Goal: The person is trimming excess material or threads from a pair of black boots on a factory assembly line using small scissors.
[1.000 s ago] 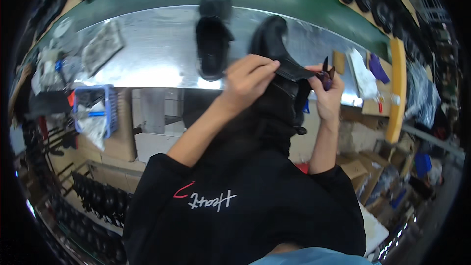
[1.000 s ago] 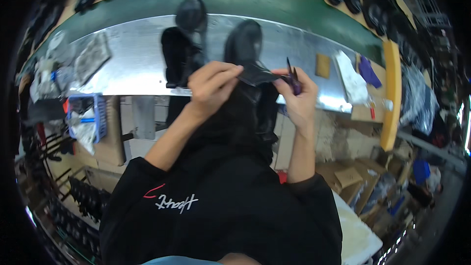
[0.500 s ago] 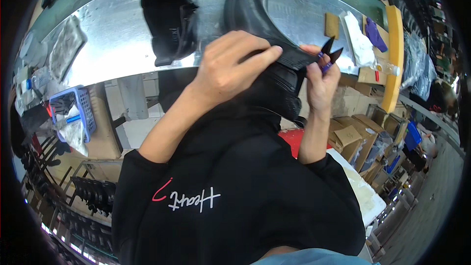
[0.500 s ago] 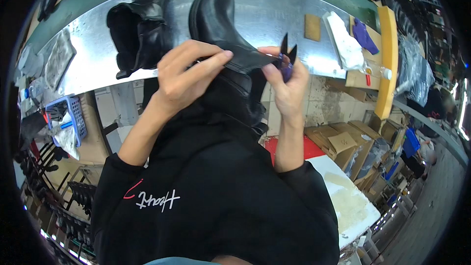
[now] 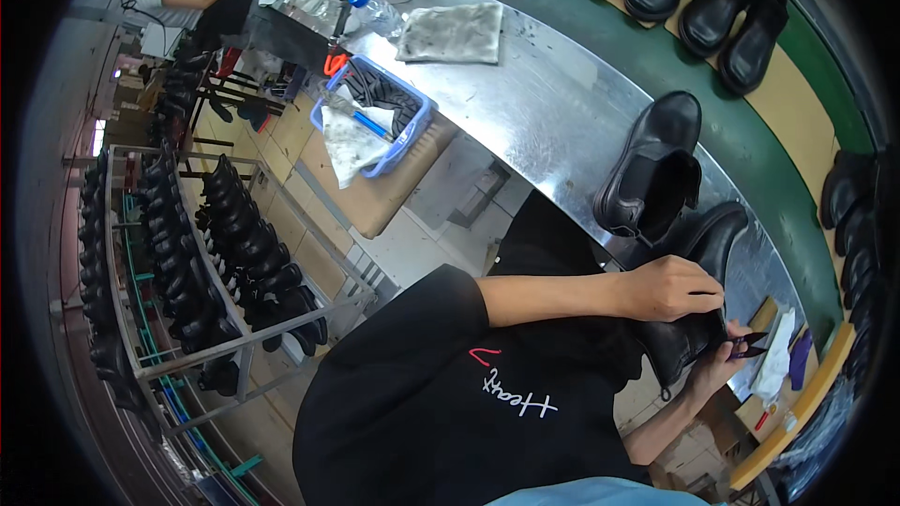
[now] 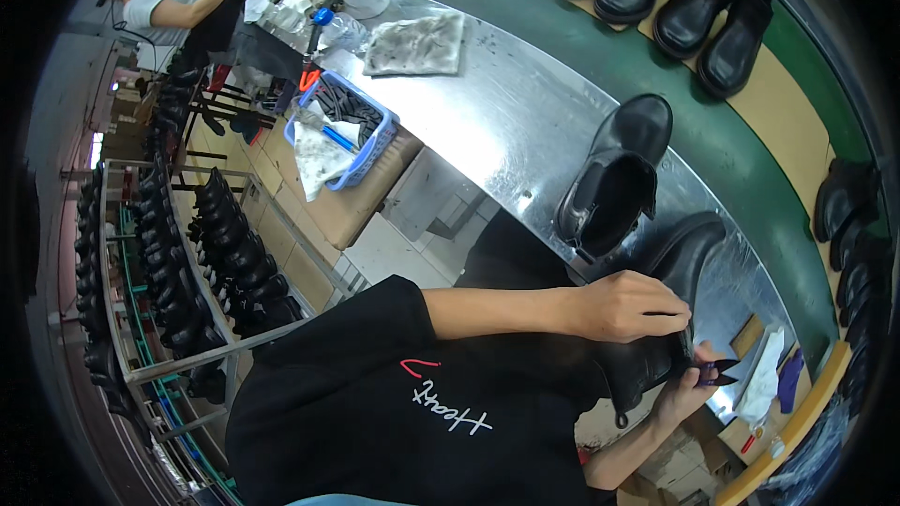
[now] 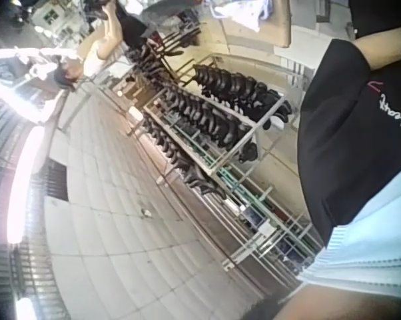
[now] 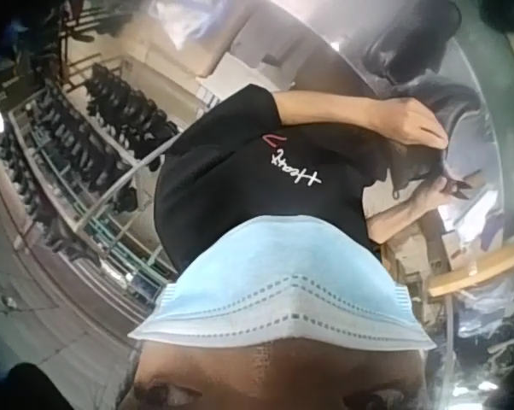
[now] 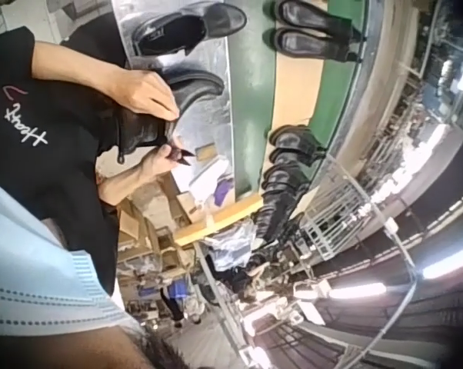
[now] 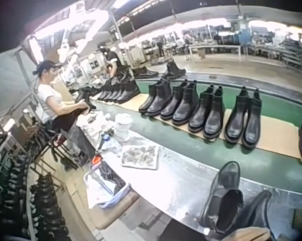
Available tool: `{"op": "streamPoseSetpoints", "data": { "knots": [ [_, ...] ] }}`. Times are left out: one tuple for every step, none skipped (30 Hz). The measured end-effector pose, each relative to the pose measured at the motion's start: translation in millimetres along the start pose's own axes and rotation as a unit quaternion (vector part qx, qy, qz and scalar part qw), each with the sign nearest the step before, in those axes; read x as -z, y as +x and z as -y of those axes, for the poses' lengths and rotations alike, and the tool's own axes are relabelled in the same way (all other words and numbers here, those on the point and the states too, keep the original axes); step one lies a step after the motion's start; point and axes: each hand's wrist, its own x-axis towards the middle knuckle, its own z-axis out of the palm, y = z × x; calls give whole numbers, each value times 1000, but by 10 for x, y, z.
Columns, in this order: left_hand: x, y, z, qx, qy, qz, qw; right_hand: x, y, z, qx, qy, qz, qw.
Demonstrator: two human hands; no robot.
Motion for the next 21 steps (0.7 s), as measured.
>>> {"op": "streamPoseSetpoints", "data": {
  "knots": [
    [22, -7, 33, -4, 7, -2, 1000, -49, -11, -47, 31, 18, -6, 999],
    [61, 34, 56, -21, 17, 22, 999, -87, -19, -37, 4, 46, -4, 999],
    [96, 73, 77, -37, 27, 46, 998, -111, -28, -32, -24, 75, -2, 997],
    [135, 101, 91, -57, 33, 63, 996, -114, -39, -57, -20, 77, 1, 997],
    [160, 122, 95, -60, 39, 61, 996, -120, -47, -100, -18, 82, -14, 996],
    [165, 127, 85, -65, 48, 57, 995, -109, -59, -153, -18, 86, -29, 996],
    [171, 129, 73, -69, 58, 53, 995, -79, -74, -224, -16, 88, -23, 996],
    [166, 130, 73, -72, 70, 42, 994, -76, -77, -263, -28, 53, -40, 997],
    [162, 128, 76, -75, 74, 40, 994, -65, -56, -297, -40, 17, -56, 997],
    [159, 122, 81, -79, 82, 37, 993, -75, -39, -350, -24, 1, -64, 998],
    [155, 100, 90, -82, 91, 33, 992, -90, -23, -341, -20, 3, -58, 998],
    [158, 56, 106, -73, 91, 42, 992, -88, -18, -330, -46, -1, -51, 998],
    [155, 16, 99, -75, 99, 38, 992, -97, -3, -320, -72, -6, -43, 996],
    [154, 1, 87, -67, 88, 40, 993, -159, 5, -260, -37, 6, -29, 999],
    [152, -12, 74, -60, 77, 41, 994, -162, 42, -261, -31, 7, -23, 999],
    [145, -21, 66, -55, 73, 44, 995, -141, 58, -279, -31, 2, -38, 999],
    [138, -27, 64, -59, 79, 39, 994, -107, 67, -301, -31, -4, -53, 998],
    [124, -37, 57, -64, 83, 40, 994, -40, 95, -341, -26, 8, -42, 999],
    [112, -45, 58, -68, 85, 42, 993, 26, 109, -381, -21, 7, -36, 999],
    [116, -53, 54, -73, 90, 36, 993, -14, 123, -322, -29, 11, -30, 999],
    [122, -73, 35, -76, 96, 32, 992, -57, 147, -267, -38, 14, -25, 999]
  ]
}}
